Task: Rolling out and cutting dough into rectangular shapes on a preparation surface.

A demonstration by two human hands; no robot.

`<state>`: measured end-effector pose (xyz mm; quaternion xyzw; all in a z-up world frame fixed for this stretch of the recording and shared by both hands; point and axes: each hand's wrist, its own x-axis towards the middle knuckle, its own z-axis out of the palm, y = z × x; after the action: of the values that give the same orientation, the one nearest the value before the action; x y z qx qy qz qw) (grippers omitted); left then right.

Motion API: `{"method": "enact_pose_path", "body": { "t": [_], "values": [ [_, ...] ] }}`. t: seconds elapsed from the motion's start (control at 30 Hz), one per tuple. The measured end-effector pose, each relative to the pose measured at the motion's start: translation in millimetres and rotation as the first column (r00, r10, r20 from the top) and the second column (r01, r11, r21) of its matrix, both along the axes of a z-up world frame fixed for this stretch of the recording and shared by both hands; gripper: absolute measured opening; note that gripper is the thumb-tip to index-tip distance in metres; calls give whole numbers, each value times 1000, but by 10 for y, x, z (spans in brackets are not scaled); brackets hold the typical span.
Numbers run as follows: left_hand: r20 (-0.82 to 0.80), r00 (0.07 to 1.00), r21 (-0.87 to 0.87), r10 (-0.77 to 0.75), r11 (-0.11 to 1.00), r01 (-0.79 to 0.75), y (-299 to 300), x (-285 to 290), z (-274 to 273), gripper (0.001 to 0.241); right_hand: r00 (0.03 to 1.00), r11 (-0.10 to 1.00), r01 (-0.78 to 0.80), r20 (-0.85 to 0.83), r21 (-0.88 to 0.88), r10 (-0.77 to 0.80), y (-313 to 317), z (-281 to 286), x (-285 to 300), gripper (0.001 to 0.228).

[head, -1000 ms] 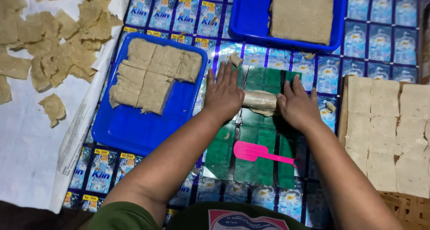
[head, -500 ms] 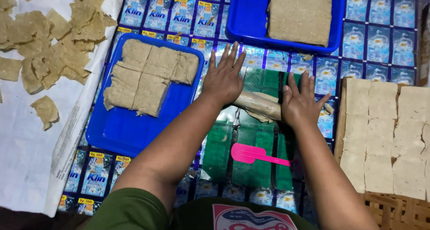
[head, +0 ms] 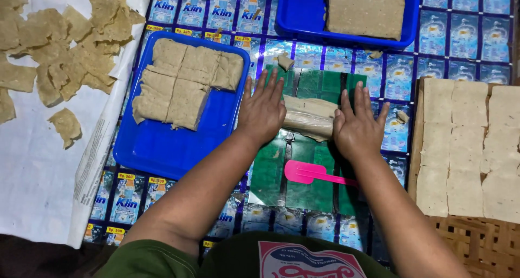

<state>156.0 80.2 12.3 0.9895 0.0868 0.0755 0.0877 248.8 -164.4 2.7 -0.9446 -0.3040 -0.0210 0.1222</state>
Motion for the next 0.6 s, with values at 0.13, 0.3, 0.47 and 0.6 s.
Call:
{"method": "enact_pose_path", "body": {
  "t": [0.13,0.3,0.47,0.6],
  "values": [
    [48,999,8,5,1000,-5,-72,-187,-15,60,1000,1000,-17,13,2,17,-71,-39,-101,61],
    [72,997,-18,-11,1000,13,-182,-523,85,59,998,998,-54,30,25,53,-137,43,-355,67],
    [44,999,-37,-11,999,13,-344,-939,-2,59,979,991,-119,172,55,108,-288,-38,-685,72],
    [18,1000,-81,-7,997,8,-472,-1253,-4,59,951,986,-141,290,94,108,-396,-72,-979,76]
  ]
}}
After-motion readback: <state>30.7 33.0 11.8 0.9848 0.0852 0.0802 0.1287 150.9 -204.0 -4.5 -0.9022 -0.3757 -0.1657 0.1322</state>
